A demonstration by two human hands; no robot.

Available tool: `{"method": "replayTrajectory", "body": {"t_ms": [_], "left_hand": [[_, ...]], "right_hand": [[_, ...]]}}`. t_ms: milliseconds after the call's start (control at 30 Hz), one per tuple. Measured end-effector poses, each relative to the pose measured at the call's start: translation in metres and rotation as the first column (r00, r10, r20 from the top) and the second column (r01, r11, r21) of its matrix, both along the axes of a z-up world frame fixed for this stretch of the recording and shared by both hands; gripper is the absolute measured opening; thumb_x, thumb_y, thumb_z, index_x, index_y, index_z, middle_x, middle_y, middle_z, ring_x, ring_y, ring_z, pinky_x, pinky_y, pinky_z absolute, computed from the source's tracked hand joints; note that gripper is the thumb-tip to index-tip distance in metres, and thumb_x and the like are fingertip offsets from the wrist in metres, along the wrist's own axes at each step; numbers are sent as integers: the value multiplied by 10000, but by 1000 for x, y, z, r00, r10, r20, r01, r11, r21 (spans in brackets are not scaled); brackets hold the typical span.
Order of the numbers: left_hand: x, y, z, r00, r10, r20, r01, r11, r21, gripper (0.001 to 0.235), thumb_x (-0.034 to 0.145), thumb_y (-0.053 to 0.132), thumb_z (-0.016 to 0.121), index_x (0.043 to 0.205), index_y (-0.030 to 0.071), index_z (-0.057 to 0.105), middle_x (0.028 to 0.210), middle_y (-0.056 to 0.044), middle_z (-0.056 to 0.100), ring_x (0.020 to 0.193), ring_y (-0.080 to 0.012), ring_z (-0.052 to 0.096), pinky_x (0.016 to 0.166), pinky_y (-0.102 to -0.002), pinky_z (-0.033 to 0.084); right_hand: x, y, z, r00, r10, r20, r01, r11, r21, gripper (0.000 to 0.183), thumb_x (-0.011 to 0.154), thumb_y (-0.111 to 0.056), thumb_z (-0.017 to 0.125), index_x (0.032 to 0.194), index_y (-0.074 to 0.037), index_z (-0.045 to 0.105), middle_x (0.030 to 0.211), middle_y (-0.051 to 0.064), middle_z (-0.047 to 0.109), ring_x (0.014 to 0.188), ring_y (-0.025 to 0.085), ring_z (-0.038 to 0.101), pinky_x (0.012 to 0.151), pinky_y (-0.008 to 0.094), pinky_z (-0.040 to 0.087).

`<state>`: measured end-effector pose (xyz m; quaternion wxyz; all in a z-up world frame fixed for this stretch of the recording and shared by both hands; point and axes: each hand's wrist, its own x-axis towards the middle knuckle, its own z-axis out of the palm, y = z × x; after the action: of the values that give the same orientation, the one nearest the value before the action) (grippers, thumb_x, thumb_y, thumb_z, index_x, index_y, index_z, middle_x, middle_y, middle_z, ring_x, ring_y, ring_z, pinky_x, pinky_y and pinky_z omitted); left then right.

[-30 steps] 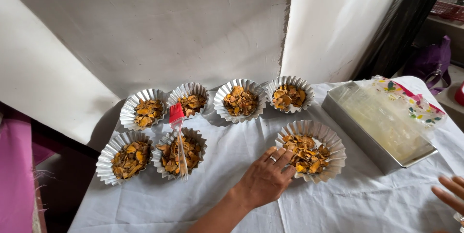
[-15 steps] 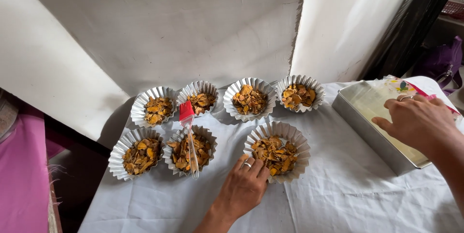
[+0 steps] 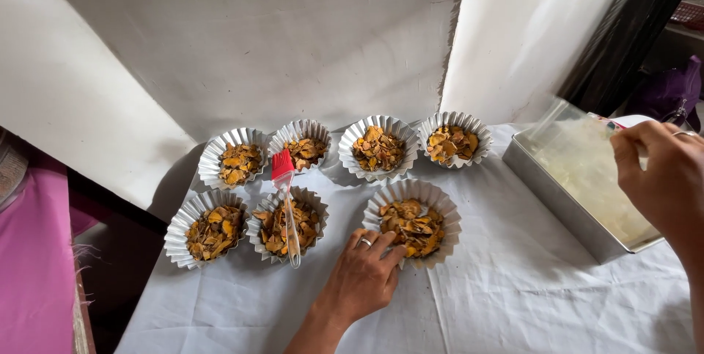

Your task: Brushing snacks in paper cups with a liquid and then packaging them into small plastic bags.

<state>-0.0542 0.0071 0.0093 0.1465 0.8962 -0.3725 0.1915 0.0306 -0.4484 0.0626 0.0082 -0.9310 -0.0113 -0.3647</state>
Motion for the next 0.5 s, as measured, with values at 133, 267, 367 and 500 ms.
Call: {"method": "replayTrajectory", "body": {"t_ms": [133,267,367,500], "left_hand": [[-3,9,10,994,65,-84,-64,998,22,354,812,190,624,1137,61,677,1136,-167,681,1024,-377,604,997,-536,380],[-4,19,24,955,116,-273,-94,991,93,549,795,417,629,1217,74,700,1199,-128,690,1124,-355,570,1083,-539,290],[-9,16,51,984,99,-149,-111,991,-80,444,926,480,624,1068,62,668,1120,-111,700,994,-312,613,934,-492,416],[1,-15,70,986,155,-68,-169,916,-363,559,997,540,535,1260,49,586,1152,-132,708,1064,-299,677,949,-463,515]], "right_hand": [[-37,56,49,981,187,-51,-146,884,445,130,1188,-128,656,1159,-32,739,1007,72,737,957,185,669,881,357,469],[-59,109,78,887,336,-318,14,669,744,179,1012,-105,637,1152,-70,744,947,72,803,915,176,732,937,305,497],[-50,114,48,795,545,-266,-89,538,838,179,990,-124,617,968,-1,744,971,104,807,926,185,752,905,312,542],[-48,135,32,720,612,-328,-56,522,851,231,983,-199,613,1008,-15,750,902,98,832,886,183,767,857,323,560]]}}
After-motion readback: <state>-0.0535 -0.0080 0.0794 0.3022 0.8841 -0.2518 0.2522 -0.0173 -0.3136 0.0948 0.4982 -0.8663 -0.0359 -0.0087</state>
